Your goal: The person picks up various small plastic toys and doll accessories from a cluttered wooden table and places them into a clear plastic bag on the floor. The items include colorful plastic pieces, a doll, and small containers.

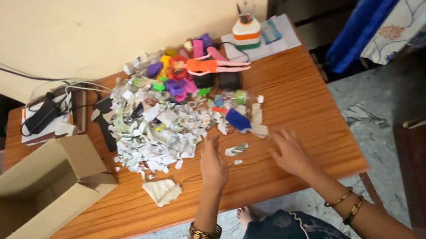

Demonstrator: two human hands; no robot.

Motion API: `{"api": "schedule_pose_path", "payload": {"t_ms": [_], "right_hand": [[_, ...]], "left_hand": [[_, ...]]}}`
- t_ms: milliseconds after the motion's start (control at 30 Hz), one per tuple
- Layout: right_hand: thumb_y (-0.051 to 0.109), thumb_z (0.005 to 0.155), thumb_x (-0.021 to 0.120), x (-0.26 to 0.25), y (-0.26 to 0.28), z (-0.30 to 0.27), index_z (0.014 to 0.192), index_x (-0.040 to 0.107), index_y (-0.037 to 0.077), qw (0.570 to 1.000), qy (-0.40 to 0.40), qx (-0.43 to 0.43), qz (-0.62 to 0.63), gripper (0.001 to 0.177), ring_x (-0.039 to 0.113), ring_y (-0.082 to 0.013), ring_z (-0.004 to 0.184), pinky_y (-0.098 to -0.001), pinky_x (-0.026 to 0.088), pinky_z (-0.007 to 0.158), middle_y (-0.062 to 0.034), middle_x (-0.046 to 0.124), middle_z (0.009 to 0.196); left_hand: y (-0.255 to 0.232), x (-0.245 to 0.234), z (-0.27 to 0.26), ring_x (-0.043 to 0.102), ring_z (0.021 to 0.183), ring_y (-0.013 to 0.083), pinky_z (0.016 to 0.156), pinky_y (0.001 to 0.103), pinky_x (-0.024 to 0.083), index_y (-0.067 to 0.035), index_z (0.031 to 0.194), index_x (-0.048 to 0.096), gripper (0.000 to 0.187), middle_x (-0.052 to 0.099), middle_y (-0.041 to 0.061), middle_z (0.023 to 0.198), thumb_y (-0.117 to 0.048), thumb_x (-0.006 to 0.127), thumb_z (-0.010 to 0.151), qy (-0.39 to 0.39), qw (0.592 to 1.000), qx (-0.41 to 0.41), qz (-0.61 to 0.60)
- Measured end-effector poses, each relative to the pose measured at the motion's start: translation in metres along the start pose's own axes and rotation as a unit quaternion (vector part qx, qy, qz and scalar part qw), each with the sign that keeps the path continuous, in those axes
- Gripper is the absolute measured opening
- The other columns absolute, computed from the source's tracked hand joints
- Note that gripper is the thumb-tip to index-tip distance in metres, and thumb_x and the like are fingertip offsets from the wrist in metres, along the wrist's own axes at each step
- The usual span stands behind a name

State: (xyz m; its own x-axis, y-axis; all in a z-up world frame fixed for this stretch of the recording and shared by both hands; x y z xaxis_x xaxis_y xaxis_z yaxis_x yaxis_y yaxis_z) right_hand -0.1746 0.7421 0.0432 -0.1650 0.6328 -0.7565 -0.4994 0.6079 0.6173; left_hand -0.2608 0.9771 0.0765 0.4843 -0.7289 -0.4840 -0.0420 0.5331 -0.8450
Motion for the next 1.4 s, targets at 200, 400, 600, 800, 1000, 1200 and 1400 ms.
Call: {"api": "schedule_pose_path", "payload": {"t_ms": [200,400,600,800,1000,1200,1400], "right_hand": [[0.010,0.082,0.073,0.047,0.012,0.046,0.112,0.066,0.007,0.999,-0.018,-0.027,0.026,0.031,0.055,-0.0416,0.111,-0.0492,0.046,0.097,-0.0176,0.061,0.118],[0.012,0.082,0.077,0.077,-0.007,0.094,0.111,0.066,0.006,0.997,-0.068,0.037,-0.006,0.032,0.058,-0.0408,0.105,-0.0487,0.046,0.093,-0.0163,0.064,0.113],[0.018,0.065,0.089,0.080,0.000,0.116,0.095,0.069,0.004,0.989,-0.072,0.121,-0.048,0.039,0.056,-0.0404,0.103,-0.0479,0.047,0.089,-0.0160,0.062,0.105],[0.013,0.069,0.088,0.094,-0.028,0.119,0.083,0.071,0.006,0.991,-0.058,0.117,0.009,0.023,0.063,-0.0355,0.093,-0.0434,0.052,0.082,-0.0137,0.066,0.096],[0.006,0.082,0.078,0.103,-0.059,0.113,0.100,0.064,0.004,0.952,-0.050,0.187,0.237,0.023,0.069,-0.0262,0.080,-0.0360,0.054,0.070,-0.0115,0.072,0.090],[-0.010,0.080,0.053,0.103,-0.084,0.110,0.119,0.060,0.008,0.742,-0.046,0.306,0.595,0.044,0.067,-0.0210,0.096,-0.0311,0.058,0.080,-0.0121,0.069,0.112],[0.003,0.085,0.050,0.108,-0.104,0.087,0.110,0.062,0.007,0.587,-0.030,0.326,0.740,0.029,0.062,-0.0235,0.083,-0.0385,0.057,0.075,-0.0116,0.066,0.102]], "left_hand": [[0.035,-0.026,0.031,0.046,0.138,0.0424,0.107,0.068,0.026,-0.013,0.113,0.072,0.019,0.073,0.011,0.116,-0.012,0.062,0.096,-0.005,0.981,0.015,0.192],[0.056,-0.035,0.059,0.046,0.137,0.0429,0.105,0.061,0.033,-0.016,0.107,0.073,0.023,0.069,0.009,0.124,-0.016,0.074,0.083,-0.035,0.976,0.089,0.194],[0.066,-0.019,0.079,0.045,0.137,0.0438,0.106,0.061,0.033,-0.018,0.103,0.075,0.026,0.068,0.008,0.126,-0.012,0.076,0.077,0.028,0.968,0.122,0.216],[0.069,0.003,0.109,0.046,0.135,0.0427,0.107,0.060,0.033,-0.017,0.098,0.073,0.022,0.068,0.009,0.125,-0.012,0.077,0.077,0.040,0.966,0.151,0.208],[0.071,0.047,0.142,0.049,0.133,0.0389,0.110,0.062,0.031,-0.016,0.098,0.076,0.028,0.069,0.008,0.118,-0.006,0.074,0.071,0.067,0.954,0.198,0.213],[0.077,0.077,0.159,0.046,0.138,0.0400,0.115,0.057,0.031,-0.010,0.095,0.077,0.025,0.068,0.014,0.121,-0.001,0.065,0.074,0.121,0.921,0.247,0.277],[0.077,0.081,0.164,0.043,0.139,0.0405,0.116,0.059,0.030,-0.009,0.095,0.077,0.021,0.066,0.018,0.124,-0.008,0.065,0.078,0.169,0.901,0.254,0.310]]}}
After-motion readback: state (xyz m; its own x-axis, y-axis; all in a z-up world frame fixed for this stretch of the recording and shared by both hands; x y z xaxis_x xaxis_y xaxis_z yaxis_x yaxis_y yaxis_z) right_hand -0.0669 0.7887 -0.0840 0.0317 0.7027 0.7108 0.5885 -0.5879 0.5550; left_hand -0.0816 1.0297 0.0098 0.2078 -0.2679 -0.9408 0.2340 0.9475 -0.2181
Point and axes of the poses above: each hand's wrist, its own z-axis towards the middle knuckle, its own x-axis out of the palm, y = z × x, the point moved 7 cm from there along z, towards the middle knuckle
